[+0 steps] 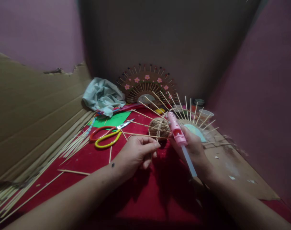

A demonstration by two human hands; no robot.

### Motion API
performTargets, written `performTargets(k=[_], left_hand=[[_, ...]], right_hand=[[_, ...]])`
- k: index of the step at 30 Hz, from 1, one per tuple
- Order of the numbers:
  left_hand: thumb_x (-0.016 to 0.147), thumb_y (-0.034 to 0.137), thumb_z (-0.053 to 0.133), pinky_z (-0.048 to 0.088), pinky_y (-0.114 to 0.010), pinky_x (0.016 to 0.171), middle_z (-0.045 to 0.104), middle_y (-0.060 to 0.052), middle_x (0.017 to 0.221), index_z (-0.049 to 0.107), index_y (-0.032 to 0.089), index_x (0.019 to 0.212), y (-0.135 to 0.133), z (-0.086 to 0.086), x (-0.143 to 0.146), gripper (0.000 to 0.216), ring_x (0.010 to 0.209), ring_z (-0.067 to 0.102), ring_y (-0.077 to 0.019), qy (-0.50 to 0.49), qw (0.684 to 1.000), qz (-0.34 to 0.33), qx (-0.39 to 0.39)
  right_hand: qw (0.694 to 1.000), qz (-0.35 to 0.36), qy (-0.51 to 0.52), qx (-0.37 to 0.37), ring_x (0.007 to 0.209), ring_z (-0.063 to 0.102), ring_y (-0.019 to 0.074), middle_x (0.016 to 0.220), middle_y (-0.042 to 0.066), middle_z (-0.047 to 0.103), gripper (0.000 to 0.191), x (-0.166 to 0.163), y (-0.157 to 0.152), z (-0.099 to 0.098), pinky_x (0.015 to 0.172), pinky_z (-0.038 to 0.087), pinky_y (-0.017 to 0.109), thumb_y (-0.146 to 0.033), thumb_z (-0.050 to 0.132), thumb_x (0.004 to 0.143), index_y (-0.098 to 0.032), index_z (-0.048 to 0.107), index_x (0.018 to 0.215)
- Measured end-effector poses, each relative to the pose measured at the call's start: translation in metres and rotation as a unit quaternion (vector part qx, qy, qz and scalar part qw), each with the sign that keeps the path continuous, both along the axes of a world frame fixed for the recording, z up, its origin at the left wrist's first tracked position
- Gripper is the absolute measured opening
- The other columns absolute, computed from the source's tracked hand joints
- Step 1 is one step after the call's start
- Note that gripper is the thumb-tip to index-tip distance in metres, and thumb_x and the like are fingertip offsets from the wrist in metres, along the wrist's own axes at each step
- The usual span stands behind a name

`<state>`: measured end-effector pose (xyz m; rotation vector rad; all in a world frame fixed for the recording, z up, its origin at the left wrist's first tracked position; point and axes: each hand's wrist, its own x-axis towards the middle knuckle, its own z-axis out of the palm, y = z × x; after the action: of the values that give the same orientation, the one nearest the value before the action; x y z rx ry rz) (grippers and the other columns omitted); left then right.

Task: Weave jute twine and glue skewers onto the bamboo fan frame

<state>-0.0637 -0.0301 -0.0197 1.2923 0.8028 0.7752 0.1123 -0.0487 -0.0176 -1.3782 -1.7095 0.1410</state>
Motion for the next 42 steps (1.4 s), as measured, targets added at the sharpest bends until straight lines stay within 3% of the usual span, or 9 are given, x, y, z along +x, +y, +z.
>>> performTargets(k=[2,4,8,10,11,18,24,37,42], left_hand=[[0.079,0.032,0.053,0.027,-0.02,0.036,0.052,0.003,0.054,0.057,0.015,0.069,-0.005,0.002,-0.001,0.02,0.036,0.04,-0.0055,0.087,0.993,0.024,0.074],[0.08,0.027,0.05,0.036,-0.022,0.046,0.056,0.0,0.06,0.059,0.016,0.072,-0.01,0.003,-0.002,0.016,0.047,0.049,-0.0092,0.192,0.954,0.057,0.223],[0.085,0.02,0.042,0.039,-0.028,0.058,0.061,-0.005,0.076,0.06,0.017,0.077,-0.016,0.006,-0.003,0.02,0.064,0.053,-0.0147,0.368,0.745,0.085,0.55],[0.085,0.017,0.041,0.039,-0.029,0.059,0.06,-0.006,0.077,0.059,0.016,0.075,-0.014,0.009,-0.002,0.021,0.067,0.052,-0.0165,0.397,0.661,0.099,0.629],[0.085,0.017,0.041,0.039,-0.03,0.061,0.06,-0.007,0.078,0.059,0.016,0.075,-0.011,0.011,-0.002,0.021,0.07,0.052,-0.0175,0.398,0.64,0.107,0.648],[0.088,0.02,0.04,0.043,-0.031,0.069,0.062,-0.007,0.078,0.059,0.014,0.086,0.008,0.011,-0.007,0.021,0.074,0.055,-0.0167,0.357,0.682,0.123,0.627],[0.088,0.021,0.04,0.043,-0.028,0.066,0.063,-0.007,0.076,0.059,0.014,0.085,0.01,0.01,-0.006,0.021,0.071,0.056,-0.0156,0.366,0.673,0.139,0.628],[0.085,0.015,0.037,0.019,-0.026,0.04,0.057,-0.006,0.078,0.058,0.016,0.076,0.01,0.016,0.001,0.023,0.051,0.049,-0.0102,0.51,0.505,0.18,0.672],[0.083,0.013,0.039,0.016,-0.028,0.039,0.056,-0.006,0.073,0.059,0.015,0.077,0.006,0.021,0.007,0.02,0.045,0.049,-0.0112,0.545,0.479,0.176,0.666]], right_hand=[[1.0,0.005,0.003,-0.006,0.059,0.049,0.0137,0.068,0.001,0.057,0.002,0.0,0.0,-0.001,0.052,0.038,0.027,-0.02,0.054,0.074,-0.019,0.053,0.075],[1.0,0.011,0.005,-0.017,0.057,0.046,0.0131,0.066,0.0,0.054,0.002,-0.001,0.0,-0.001,0.052,0.037,0.027,-0.019,0.053,0.075,-0.019,0.051,0.073],[0.999,0.022,0.009,-0.035,0.058,0.044,0.0132,0.065,0.001,0.052,0.004,-0.003,-0.002,0.0,0.054,0.036,0.027,-0.02,0.05,0.076,-0.019,0.048,0.072],[0.999,0.024,0.012,-0.037,0.057,0.042,0.0125,0.064,0.0,0.05,0.007,-0.004,-0.003,0.001,0.052,0.035,0.027,-0.02,0.051,0.076,-0.019,0.046,0.071],[0.999,0.022,0.012,-0.038,0.056,0.041,0.012,0.063,-0.001,0.049,0.008,-0.005,-0.003,0.001,0.052,0.034,0.026,-0.02,0.051,0.075,-0.02,0.045,0.069],[0.999,0.014,0.01,-0.037,0.054,0.039,0.0113,0.061,-0.001,0.049,0.011,-0.004,-0.002,-0.001,0.05,0.032,0.026,-0.02,0.049,0.074,-0.02,0.04,0.066],[0.999,0.02,-0.002,-0.037,0.054,0.04,0.0119,0.063,0.0,0.051,0.011,-0.003,-0.002,-0.002,0.051,0.032,0.028,-0.024,0.049,0.073,-0.021,0.041,0.067],[0.999,0.029,-0.023,-0.013,0.05,0.034,0.0104,0.059,-0.001,0.045,0.016,-0.005,-0.009,-0.003,0.048,0.029,0.028,-0.024,0.049,0.071,-0.022,0.035,0.065],[0.999,0.038,-0.026,-0.01,0.052,0.037,0.0113,0.061,0.0,0.047,0.011,-0.005,-0.009,-0.004,0.05,0.031,0.028,-0.024,0.047,0.073,-0.021,0.037,0.068]])
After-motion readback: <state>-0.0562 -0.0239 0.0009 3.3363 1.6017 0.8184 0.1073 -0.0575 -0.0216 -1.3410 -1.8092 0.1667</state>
